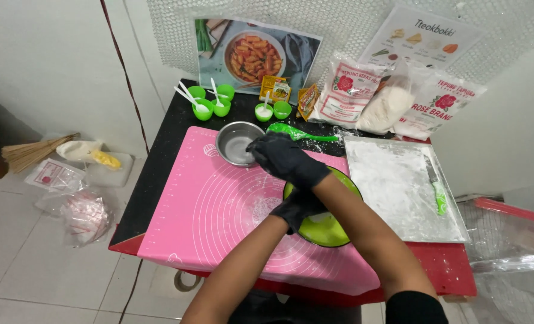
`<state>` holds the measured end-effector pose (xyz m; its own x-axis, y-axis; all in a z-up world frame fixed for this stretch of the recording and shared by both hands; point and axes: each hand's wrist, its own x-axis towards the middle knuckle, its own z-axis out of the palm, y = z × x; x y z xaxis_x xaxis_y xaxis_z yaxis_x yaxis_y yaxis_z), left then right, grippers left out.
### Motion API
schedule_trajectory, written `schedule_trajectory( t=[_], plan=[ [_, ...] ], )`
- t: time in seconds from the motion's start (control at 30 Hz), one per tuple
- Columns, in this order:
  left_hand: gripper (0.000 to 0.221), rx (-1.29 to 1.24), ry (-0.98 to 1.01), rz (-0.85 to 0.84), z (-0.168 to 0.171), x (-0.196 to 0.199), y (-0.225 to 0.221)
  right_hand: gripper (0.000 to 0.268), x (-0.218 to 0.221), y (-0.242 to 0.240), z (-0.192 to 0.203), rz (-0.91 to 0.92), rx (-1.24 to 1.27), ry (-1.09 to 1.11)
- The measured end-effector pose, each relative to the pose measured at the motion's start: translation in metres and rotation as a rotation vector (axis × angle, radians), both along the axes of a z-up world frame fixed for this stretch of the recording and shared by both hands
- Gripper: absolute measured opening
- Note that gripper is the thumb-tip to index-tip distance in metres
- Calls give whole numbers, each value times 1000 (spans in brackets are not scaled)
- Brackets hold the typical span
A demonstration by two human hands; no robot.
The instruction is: The person is kneading and shaping a piece of dough by hand in a bowl on a preparation mat.
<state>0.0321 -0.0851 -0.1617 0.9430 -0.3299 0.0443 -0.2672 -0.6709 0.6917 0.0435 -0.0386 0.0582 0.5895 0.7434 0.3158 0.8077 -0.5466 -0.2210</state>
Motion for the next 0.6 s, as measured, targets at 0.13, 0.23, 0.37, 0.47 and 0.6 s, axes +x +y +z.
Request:
schedule_trajectory(
  t=[0.13,0.23,0.37,0.47,0.6],
  plan=[
    [59,-9,19,74,-35,15,-4,30,58,29,-74,-51,-179,-97],
    [57,-32,44,136,-52,30,-10,47,78,33,-111,-123,-320,137],
    [54,-71,90,216,-70,53,-23,40,80,22,-74,-146,-56,169],
    [53,-105,124,273,-89,71,-29,35,79,10,-44,-190,210,277],
    [50,-139,171,339,-104,102,-31,30,50,9,-17,-164,760,731]
  ],
)
